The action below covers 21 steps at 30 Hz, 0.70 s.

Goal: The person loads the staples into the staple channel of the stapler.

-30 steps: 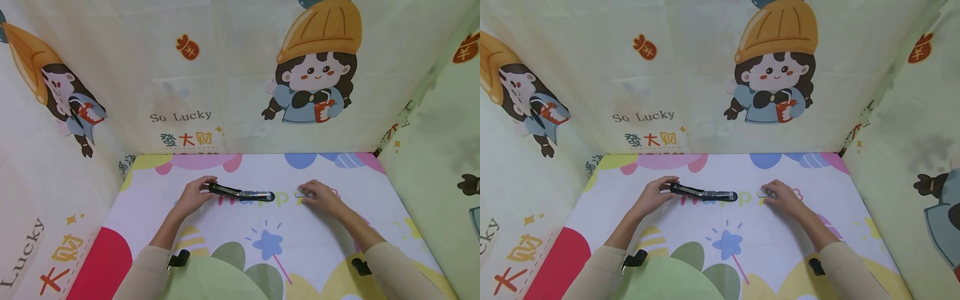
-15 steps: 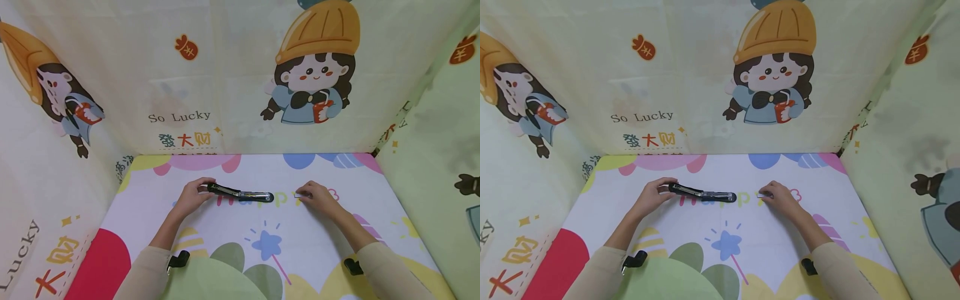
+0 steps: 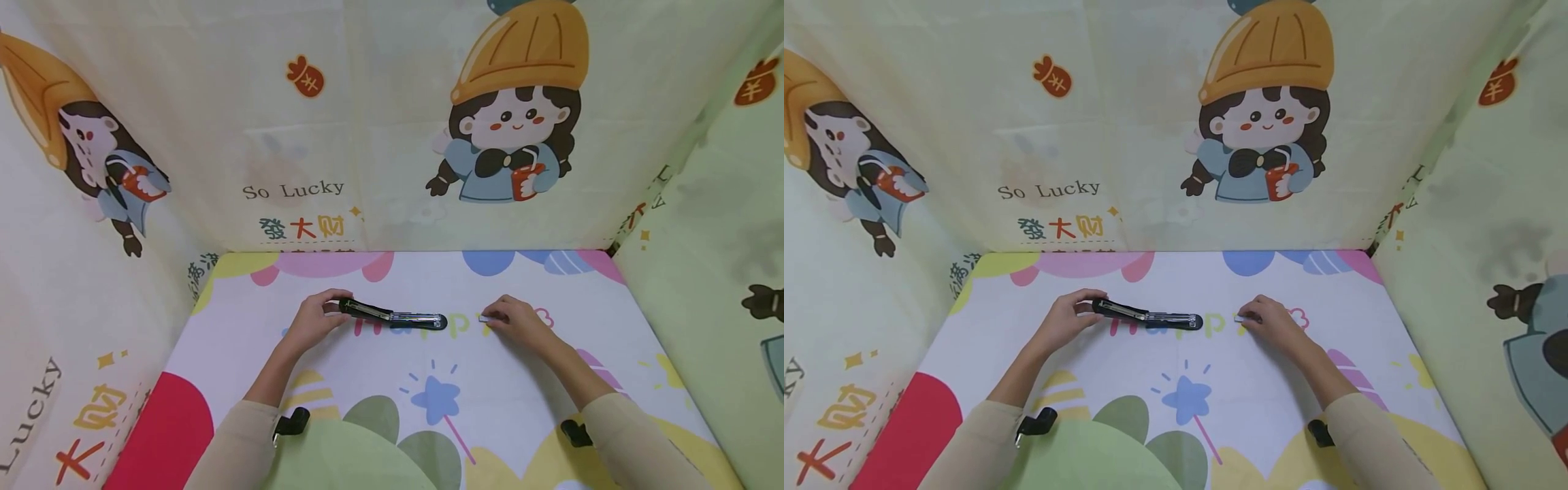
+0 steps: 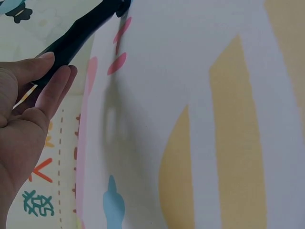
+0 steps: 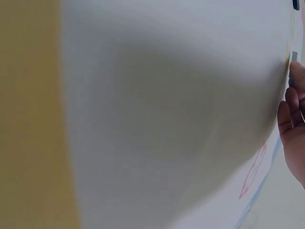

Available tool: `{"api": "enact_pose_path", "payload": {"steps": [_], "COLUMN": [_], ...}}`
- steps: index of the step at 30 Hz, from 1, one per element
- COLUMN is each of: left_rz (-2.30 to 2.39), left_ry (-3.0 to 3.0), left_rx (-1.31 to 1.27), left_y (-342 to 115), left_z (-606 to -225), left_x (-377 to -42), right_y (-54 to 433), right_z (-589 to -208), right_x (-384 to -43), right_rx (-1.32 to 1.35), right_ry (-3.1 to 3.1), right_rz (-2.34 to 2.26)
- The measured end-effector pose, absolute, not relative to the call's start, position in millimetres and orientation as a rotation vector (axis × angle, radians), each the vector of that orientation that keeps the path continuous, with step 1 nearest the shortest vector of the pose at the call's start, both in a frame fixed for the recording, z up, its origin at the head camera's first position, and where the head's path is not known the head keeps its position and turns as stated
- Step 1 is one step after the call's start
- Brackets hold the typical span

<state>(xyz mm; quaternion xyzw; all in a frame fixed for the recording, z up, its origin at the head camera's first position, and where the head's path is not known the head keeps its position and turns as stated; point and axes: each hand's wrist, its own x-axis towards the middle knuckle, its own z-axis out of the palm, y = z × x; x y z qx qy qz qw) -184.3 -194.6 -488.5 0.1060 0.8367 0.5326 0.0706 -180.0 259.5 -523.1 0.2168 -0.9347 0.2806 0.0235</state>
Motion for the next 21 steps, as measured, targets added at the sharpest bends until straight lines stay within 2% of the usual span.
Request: {"api": "enact_pose_path", "payload": {"steps": [21], "left_rz": [1.552], "left_ry": [2.542], "left_rx": [0.333], "left_y": [-196.3], "left_z": [-489.2], "left_x": [-184.9], "right_y": [216.6], "right_z": [-503.8], "right_x": [-190.1], "right_rx": [0.821], "right_ry": [-2.812], "right_rz": [0.976]}}
